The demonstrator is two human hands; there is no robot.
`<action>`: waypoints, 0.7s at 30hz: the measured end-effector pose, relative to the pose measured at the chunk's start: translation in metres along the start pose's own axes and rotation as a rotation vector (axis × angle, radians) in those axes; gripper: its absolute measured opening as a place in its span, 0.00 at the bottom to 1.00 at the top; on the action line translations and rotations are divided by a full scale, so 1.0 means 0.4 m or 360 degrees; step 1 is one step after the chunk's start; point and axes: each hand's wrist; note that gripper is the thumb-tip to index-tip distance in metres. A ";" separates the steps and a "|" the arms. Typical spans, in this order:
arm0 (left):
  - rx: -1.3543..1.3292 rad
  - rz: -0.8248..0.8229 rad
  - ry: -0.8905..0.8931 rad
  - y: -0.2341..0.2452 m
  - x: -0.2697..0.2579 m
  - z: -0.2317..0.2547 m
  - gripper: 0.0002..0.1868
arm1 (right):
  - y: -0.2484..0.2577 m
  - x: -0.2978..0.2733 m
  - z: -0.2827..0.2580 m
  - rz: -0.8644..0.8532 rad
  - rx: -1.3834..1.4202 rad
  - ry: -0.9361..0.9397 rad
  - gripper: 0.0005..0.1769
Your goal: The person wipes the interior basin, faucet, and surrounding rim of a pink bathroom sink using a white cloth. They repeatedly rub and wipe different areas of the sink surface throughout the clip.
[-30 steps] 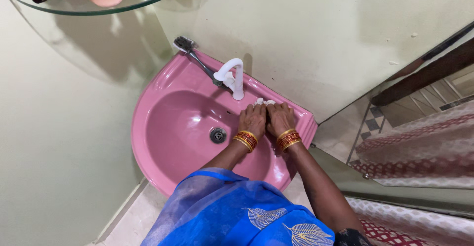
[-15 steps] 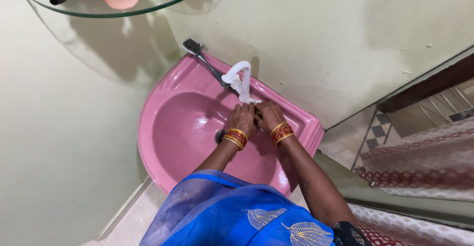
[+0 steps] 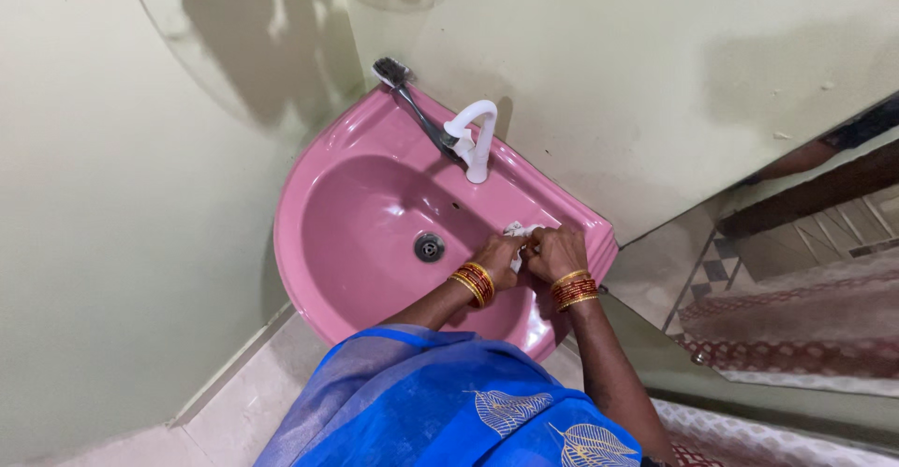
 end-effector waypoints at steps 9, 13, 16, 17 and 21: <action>-0.0420 -0.0266 0.0217 -0.107 -0.093 -0.052 0.23 | 0.075 -0.117 -0.047 -0.0107 0.0056 0.0050 0.08; -0.0530 -0.0491 0.0426 -0.119 -0.156 -0.073 0.24 | 0.056 -0.156 -0.091 -0.0165 0.0081 0.0137 0.09; -0.0359 -0.0532 0.0496 -0.109 -0.187 -0.087 0.18 | 0.029 -0.190 -0.150 -0.0294 -0.0080 0.0205 0.09; -0.0246 -0.0520 0.0494 -0.107 -0.196 -0.091 0.15 | 0.023 -0.203 -0.167 -0.0270 -0.0066 0.0221 0.10; -0.0247 -0.0513 0.0438 -0.101 -0.236 -0.113 0.11 | 0.012 -0.229 -0.199 -0.0335 -0.0036 0.0223 0.14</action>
Point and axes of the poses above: each hand's wrist, its own x-axis towards the middle knuckle, its own y-axis out of the back of the hand, z = x × y, and after that the axes turned 8 degrees about y, right-handed
